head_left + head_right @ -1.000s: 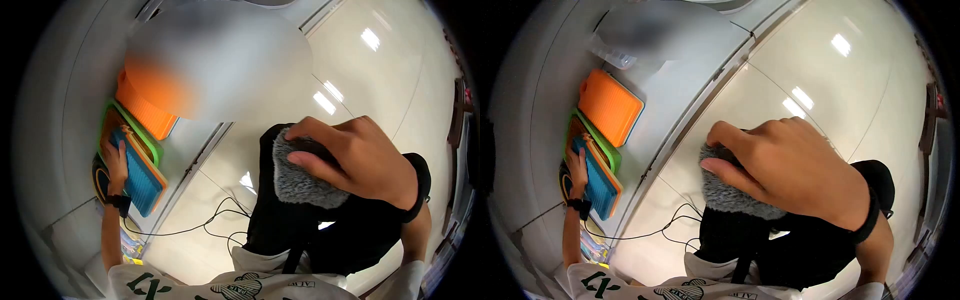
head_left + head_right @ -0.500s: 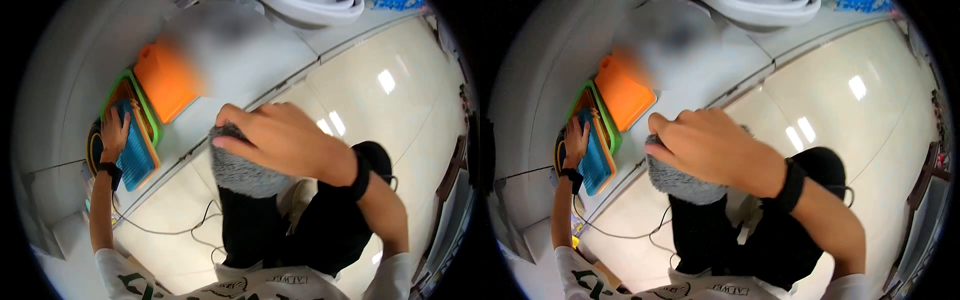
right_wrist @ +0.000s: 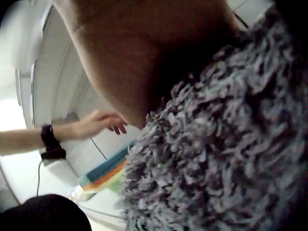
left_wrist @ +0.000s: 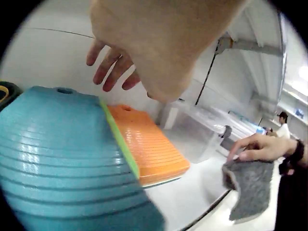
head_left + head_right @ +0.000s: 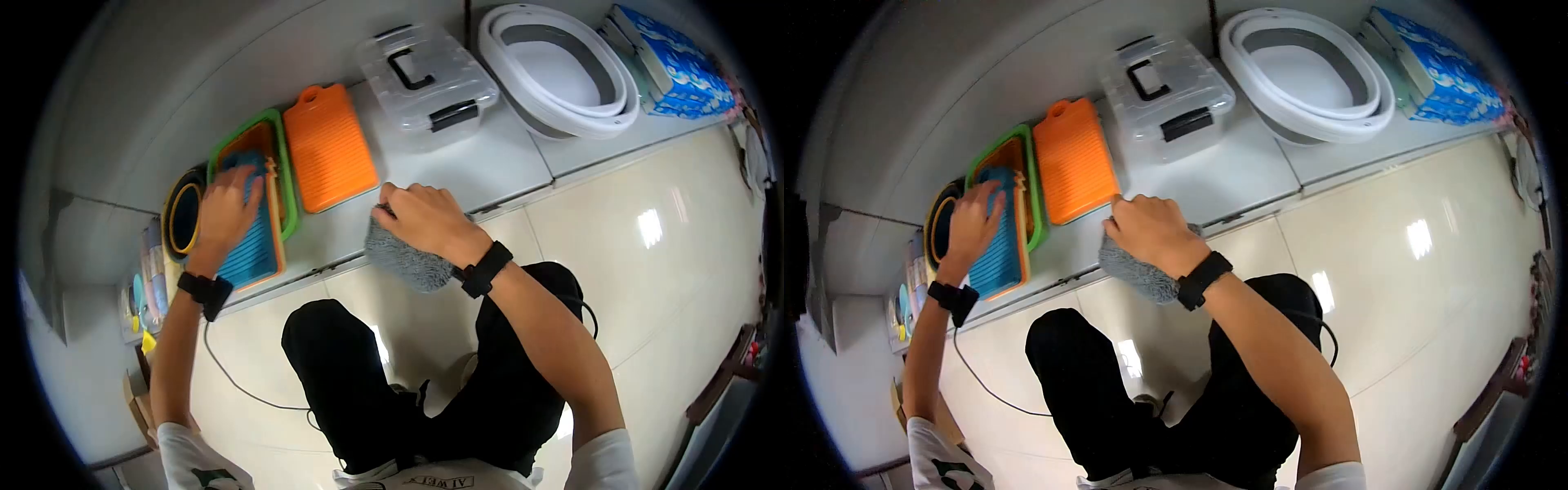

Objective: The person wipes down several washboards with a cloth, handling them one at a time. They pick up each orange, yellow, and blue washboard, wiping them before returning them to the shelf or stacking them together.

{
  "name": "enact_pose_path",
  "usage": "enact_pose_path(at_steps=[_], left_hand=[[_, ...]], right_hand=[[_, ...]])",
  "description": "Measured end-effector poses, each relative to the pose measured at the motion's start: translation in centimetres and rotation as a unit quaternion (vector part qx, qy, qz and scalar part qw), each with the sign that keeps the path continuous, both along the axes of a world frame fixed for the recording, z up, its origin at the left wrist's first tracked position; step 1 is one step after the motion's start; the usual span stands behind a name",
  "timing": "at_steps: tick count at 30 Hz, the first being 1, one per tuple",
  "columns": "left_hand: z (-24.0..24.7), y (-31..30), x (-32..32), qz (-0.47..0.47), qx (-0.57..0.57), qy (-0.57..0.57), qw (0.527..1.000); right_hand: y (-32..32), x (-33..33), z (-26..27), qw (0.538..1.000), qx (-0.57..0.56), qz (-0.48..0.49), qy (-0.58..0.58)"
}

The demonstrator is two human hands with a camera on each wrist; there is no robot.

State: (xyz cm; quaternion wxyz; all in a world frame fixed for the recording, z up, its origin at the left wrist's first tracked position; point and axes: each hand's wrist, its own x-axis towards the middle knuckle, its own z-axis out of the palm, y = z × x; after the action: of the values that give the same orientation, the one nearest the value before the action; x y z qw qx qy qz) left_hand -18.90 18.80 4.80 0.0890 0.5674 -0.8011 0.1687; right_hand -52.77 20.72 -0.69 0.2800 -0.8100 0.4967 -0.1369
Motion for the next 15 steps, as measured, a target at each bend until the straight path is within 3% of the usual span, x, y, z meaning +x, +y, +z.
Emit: enact_pose_path(at_steps=[1,2,3,5,7,9,11,12,15], left_hand=[[1.0,0.8,-0.9,0.012,0.005,-0.011,1.000],[2.0,1.2,-2.2,0.075,0.093,0.091,0.989],[2.6,1.4,-3.2,0.135,0.175,0.194,0.956],[2.6,1.7,-4.8,0.102,0.207,0.430,0.873],[3.2,0.9,-6.9,0.119,0.243,0.516,0.813],[1.3,-1.0,-8.0,0.049,0.187,0.503,0.842],[0.9,-0.8,-9.6,0.062,0.169,0.484,0.856],[0.8,-0.8,-10.0,0.062,0.149,0.461,0.872],[-0.7,0.4,-10.0,0.044,0.165,0.540,0.824]], right_hand=[[0.0,0.6,-1.2,1.000,0.013,0.011,-0.011],[-0.5,0.8,-1.7,0.999,0.018,0.026,-0.014],[-0.7,1.3,-1.6,0.999,0.014,0.040,-0.017],[-0.3,2.6,-1.7,0.992,0.032,0.114,-0.042],[0.3,4.8,-0.5,0.979,0.048,0.180,-0.087],[1.4,5.6,2.0,0.939,0.155,0.271,-0.142],[2.8,6.3,2.4,0.886,0.245,0.318,-0.232],[3.3,6.5,2.7,0.871,0.289,0.333,-0.217],[4.7,8.2,1.2,0.813,0.377,0.325,-0.301]])
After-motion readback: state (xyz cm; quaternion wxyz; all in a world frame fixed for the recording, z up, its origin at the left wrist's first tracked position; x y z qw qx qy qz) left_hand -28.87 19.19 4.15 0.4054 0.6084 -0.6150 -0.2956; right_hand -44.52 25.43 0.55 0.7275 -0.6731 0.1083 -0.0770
